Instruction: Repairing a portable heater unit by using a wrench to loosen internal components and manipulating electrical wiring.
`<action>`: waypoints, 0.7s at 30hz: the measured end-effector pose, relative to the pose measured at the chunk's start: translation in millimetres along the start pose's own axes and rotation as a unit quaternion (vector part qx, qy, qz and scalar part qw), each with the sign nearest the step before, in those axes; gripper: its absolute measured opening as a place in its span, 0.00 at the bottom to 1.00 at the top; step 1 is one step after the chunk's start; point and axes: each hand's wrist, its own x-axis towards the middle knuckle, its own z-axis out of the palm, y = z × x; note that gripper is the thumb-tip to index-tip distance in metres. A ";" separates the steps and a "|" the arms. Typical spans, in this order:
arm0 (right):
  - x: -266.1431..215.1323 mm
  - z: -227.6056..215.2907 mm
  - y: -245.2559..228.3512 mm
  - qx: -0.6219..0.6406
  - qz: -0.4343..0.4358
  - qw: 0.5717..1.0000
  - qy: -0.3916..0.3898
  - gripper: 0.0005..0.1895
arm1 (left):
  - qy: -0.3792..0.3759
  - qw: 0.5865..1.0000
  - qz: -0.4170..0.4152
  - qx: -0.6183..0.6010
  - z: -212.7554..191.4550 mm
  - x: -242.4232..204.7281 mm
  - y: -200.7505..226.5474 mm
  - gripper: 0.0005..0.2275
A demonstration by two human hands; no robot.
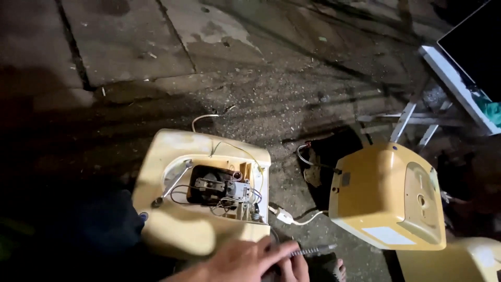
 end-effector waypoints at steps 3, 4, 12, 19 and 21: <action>-12.5 22.9 56.9 0.232 0.115 0.849 -0.461 0.26 | 0.044 0.998 -0.003 0.036 -30.5 -4.8 0.2 0.27; 2.5 37.8 65.6 0.503 0.186 0.709 -0.458 0.26 | 0.037 0.995 -0.087 -0.028 -42.7 -6.7 -0.3 0.25; 66.3 86.5 45.3 0.281 0.422 0.698 -0.506 0.18 | -0.140 0.910 -0.391 0.018 -96.1 -20.6 -29.5 0.30; 67.6 97.4 24.4 0.268 0.355 0.723 -0.529 0.15 | -0.155 0.902 -0.401 0.037 -103.5 -16.5 -20.3 0.26; 73.0 96.7 16.1 0.280 0.351 0.725 -0.522 0.15 | -0.146 0.904 -0.401 0.023 -103.0 -16.9 -21.2 0.28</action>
